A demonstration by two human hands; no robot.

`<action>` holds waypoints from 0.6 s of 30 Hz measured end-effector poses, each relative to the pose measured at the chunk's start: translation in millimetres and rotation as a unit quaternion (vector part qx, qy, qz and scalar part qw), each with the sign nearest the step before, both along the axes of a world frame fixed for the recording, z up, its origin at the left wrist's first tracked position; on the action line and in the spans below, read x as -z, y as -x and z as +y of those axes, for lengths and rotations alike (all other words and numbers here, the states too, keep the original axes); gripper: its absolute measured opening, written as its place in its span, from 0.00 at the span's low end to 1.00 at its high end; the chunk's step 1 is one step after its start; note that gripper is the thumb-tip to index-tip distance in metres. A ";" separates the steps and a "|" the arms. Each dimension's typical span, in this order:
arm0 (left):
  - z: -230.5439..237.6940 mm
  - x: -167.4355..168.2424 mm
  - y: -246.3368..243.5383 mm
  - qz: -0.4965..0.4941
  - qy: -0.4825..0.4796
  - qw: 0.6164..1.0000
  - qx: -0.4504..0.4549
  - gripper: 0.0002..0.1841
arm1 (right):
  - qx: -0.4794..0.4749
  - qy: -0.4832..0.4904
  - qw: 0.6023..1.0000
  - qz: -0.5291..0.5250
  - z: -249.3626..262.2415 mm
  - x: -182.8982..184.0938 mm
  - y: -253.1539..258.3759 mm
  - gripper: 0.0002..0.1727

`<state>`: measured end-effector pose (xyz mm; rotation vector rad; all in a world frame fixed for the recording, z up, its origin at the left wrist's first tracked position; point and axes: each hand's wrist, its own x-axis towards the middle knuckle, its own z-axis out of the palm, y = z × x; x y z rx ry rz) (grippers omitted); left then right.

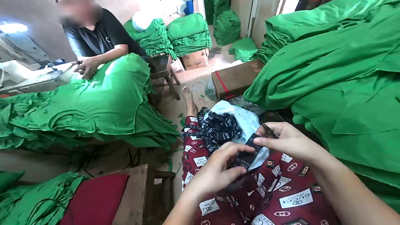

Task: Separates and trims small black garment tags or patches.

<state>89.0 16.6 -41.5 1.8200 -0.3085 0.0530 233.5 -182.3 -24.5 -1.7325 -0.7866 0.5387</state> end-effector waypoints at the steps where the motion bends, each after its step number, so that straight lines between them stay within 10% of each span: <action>1: 0.6 1.1 -0.8 0.003 0.007 1.000 0.004 0.23 | -0.001 -0.001 1.000 0.003 0.3 0.4 -0.8 0.05; 18: 3.5 6.0 -10.8 0.045 0.079 0.994 0.053 0.29 | -0.031 -0.003 0.997 0.066 3.2 -0.2 -9.5 0.04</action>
